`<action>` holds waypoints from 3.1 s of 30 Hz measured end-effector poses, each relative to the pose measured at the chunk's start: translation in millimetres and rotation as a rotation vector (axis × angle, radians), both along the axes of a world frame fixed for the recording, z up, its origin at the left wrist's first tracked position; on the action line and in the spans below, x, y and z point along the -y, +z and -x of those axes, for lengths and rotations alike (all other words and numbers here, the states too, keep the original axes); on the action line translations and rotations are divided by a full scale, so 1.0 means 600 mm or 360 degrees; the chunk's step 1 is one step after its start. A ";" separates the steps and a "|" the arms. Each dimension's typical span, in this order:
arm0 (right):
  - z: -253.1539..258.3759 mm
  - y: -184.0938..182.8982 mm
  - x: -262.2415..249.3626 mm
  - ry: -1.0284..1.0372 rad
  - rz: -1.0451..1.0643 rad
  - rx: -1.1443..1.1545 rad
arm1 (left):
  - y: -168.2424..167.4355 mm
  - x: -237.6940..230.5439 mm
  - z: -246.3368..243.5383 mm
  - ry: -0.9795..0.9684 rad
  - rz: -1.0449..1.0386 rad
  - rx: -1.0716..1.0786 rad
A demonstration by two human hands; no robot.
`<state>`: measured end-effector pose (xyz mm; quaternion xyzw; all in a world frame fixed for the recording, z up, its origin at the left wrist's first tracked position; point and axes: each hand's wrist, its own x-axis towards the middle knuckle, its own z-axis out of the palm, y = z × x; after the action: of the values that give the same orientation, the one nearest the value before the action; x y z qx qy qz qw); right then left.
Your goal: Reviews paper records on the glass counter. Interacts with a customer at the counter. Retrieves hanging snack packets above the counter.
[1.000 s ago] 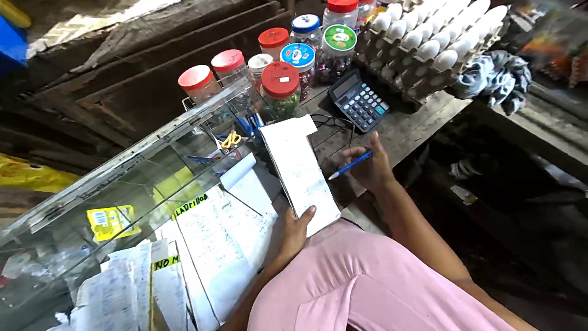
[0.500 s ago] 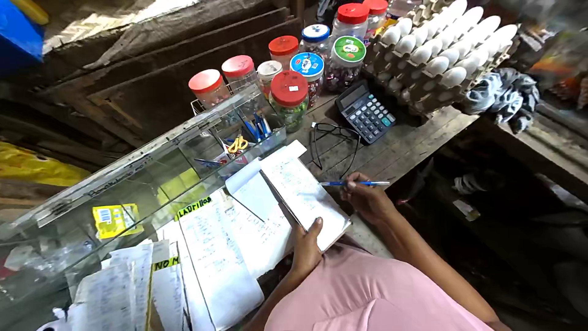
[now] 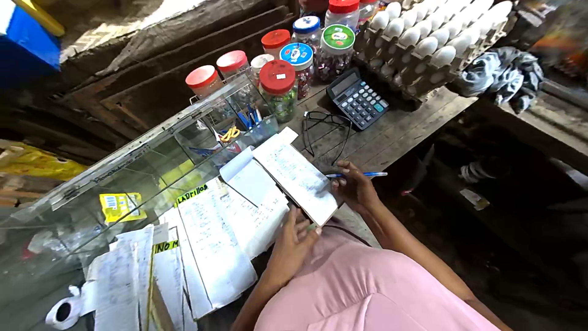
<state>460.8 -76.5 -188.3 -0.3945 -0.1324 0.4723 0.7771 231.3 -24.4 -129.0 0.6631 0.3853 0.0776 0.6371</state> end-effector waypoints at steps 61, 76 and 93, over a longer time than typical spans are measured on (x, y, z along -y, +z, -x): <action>-0.042 -0.056 -0.001 0.0097 0.0002 0.1696 | -0.078 -0.024 -0.116 -0.1239 -0.1839 -0.0042; -0.039 -0.052 -0.004 0.0017 0.0035 0.1673 | -0.083 -0.025 -0.114 -0.1186 -0.1889 0.0003; -0.038 -0.046 -0.003 0.0014 0.0140 0.1638 | -0.082 -0.027 -0.112 -0.1194 -0.1896 0.0030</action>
<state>483.5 -74.8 -215.9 -0.6076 -0.4792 0.2254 0.5920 298.3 -7.9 -178.1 0.9865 0.0170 0.0562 0.1526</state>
